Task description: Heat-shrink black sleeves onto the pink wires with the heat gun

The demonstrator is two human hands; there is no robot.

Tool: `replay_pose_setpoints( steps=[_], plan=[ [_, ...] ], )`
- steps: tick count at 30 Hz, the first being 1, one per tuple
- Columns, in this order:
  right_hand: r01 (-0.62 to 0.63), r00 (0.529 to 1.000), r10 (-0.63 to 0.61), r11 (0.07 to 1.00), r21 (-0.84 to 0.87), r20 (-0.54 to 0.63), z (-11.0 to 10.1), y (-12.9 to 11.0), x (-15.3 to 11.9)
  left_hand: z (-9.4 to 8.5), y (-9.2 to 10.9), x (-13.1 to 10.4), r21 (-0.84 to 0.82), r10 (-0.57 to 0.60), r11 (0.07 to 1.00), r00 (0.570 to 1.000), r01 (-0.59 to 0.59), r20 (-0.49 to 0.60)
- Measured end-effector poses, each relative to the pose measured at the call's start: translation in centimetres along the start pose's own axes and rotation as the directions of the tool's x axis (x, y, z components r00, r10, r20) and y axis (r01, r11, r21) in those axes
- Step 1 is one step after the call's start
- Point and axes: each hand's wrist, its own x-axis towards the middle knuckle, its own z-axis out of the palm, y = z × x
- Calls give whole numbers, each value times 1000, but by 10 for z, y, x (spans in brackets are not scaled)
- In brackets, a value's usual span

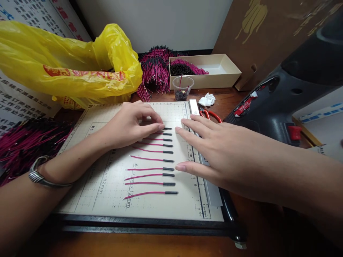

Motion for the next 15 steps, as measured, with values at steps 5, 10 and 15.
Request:
replay_pose_setpoints(
  steps=[5,10,15],
  plan=[
    [76,995,-75,997,7,-60,2,6,-3,-1,-1,1,-18,21,1000,1000,-21,-5],
    [61,998,-61,998,8,14,-1,6,-2,0,-1,1,-62,65,996,998,-65,4],
    [-11,990,8,1000,22,140,-9,1,4,0,-2,2,-48,91,995,996,-91,3]
  ],
)
